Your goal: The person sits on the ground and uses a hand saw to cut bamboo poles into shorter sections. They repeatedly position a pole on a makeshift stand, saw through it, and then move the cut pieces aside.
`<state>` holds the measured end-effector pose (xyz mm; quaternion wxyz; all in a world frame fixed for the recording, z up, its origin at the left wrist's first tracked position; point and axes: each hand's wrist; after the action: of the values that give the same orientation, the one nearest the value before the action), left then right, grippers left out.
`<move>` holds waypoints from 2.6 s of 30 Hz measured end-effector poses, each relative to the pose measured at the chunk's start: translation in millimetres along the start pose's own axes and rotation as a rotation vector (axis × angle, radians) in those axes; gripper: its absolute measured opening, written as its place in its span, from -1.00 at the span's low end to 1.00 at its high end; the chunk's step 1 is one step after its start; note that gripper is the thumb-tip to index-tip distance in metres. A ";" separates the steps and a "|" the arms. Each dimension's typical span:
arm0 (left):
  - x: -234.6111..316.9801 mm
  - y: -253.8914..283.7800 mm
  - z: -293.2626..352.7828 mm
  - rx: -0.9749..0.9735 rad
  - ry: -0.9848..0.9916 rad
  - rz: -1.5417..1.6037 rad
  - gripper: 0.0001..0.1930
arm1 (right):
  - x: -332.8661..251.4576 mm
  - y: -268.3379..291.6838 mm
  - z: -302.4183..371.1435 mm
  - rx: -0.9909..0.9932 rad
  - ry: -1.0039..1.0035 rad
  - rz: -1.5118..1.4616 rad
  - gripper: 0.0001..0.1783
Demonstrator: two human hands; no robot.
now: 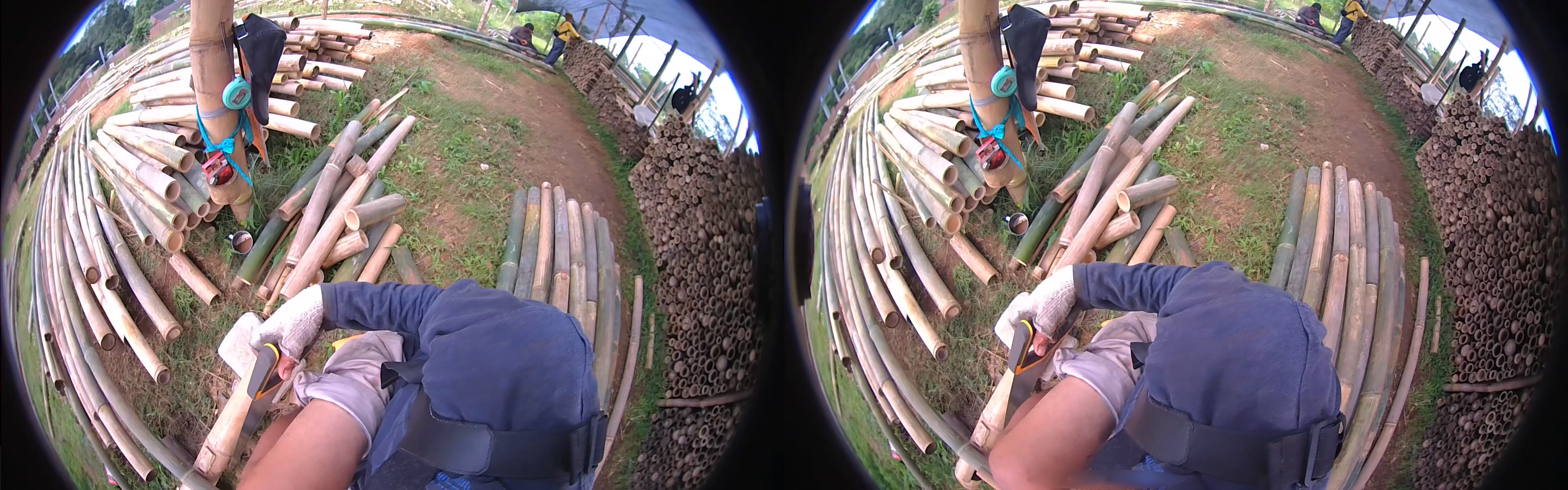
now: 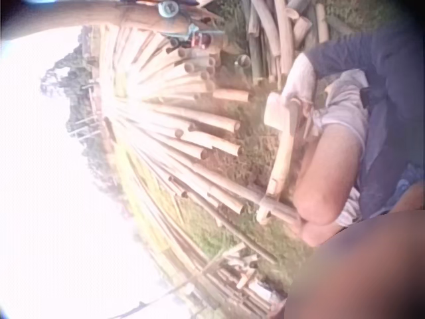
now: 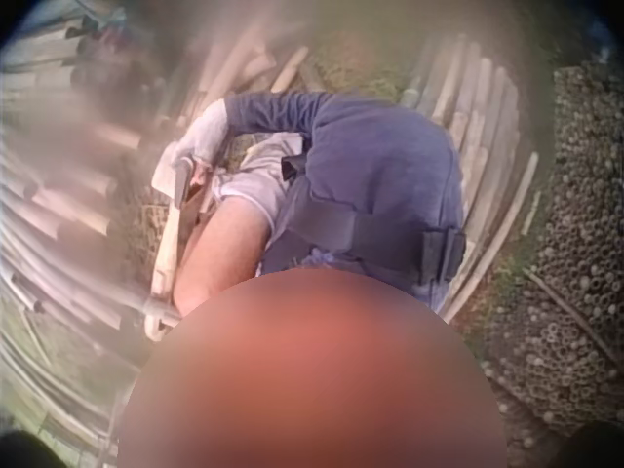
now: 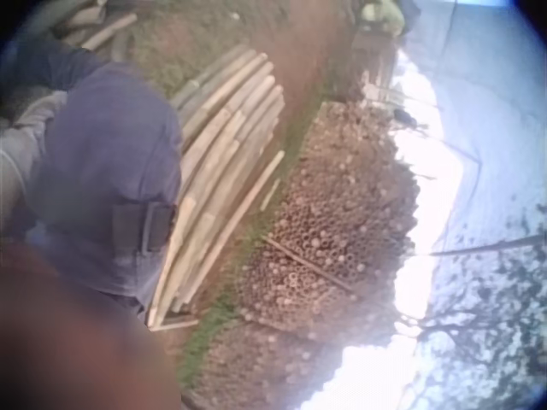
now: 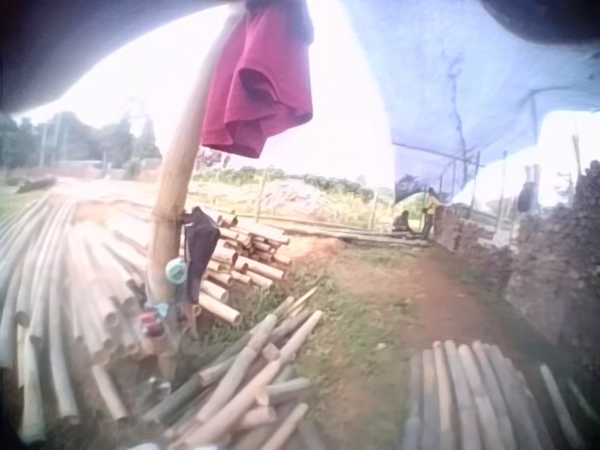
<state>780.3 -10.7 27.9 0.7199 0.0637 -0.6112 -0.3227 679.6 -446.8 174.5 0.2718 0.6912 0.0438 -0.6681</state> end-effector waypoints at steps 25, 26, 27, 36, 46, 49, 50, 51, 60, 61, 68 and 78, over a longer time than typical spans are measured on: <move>-122.4 161.3 84.1 0.485 0.779 -0.421 0.27 | 44.9 -102.8 -224.8 -0.181 0.181 -0.172 0.26; -118.2 157.5 84.6 0.525 0.781 -0.406 0.24 | 49.2 -116.2 -235.8 -0.202 0.222 -0.159 0.21; -115.0 154.4 84.8 0.563 0.794 -0.395 0.22 | 51.5 -125.0 -245.5 -0.220 0.265 -0.145 0.15; -101.8 150.7 81.5 0.578 0.888 -0.382 0.13 | 48.4 -176.2 -295.1 -0.326 0.404 -0.066 -0.07; -102.5 151.6 78.3 0.568 0.927 -0.436 0.13 | 54.8 -117.3 -236.3 -0.432 0.149 -0.057 -0.32; -102.2 152.2 78.4 0.575 0.947 -0.422 0.13 | 56.9 -104.0 -220.1 -0.470 0.059 -0.230 -0.45; -101.8 152.2 78.4 0.577 0.956 -0.434 0.12 | 55.0 -110.8 -224.5 -0.463 0.143 -0.172 -0.44; -101.5 151.4 78.1 0.579 0.962 -0.443 0.12 | 54.0 -124.5 -238.3 -0.455 0.226 -0.109 -0.43; -96.0 151.1 80.0 0.590 0.927 -0.466 0.11 | 54.9 -233.4 -333.2 -0.307 0.460 -0.102 -0.41; -96.8 152.5 80.1 0.574 0.930 -0.448 0.11 | 64.6 -208.1 -311.4 -0.345 0.504 0.050 -0.35; -104.1 152.9 80.6 0.563 0.950 -0.440 0.11 | 61.9 -107.6 -195.6 -0.322 -0.446 -0.659 -0.39; -131.9 161.1 91.0 0.611 0.822 -0.329 0.12 | 50.3 -252.6 -347.1 -0.280 0.447 -0.184 -0.56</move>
<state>752.9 214.7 17.9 0.7882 0.4864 -0.3272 -0.1872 890.1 -97.0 32.6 0.2864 0.7701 0.2574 -0.5086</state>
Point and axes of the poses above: each hand's wrist, its own z-axis away from the middle knuckle, its own y-axis out of the back of the hand, x = y × z, and after that the axes turned 4 degrees about y, right-handed
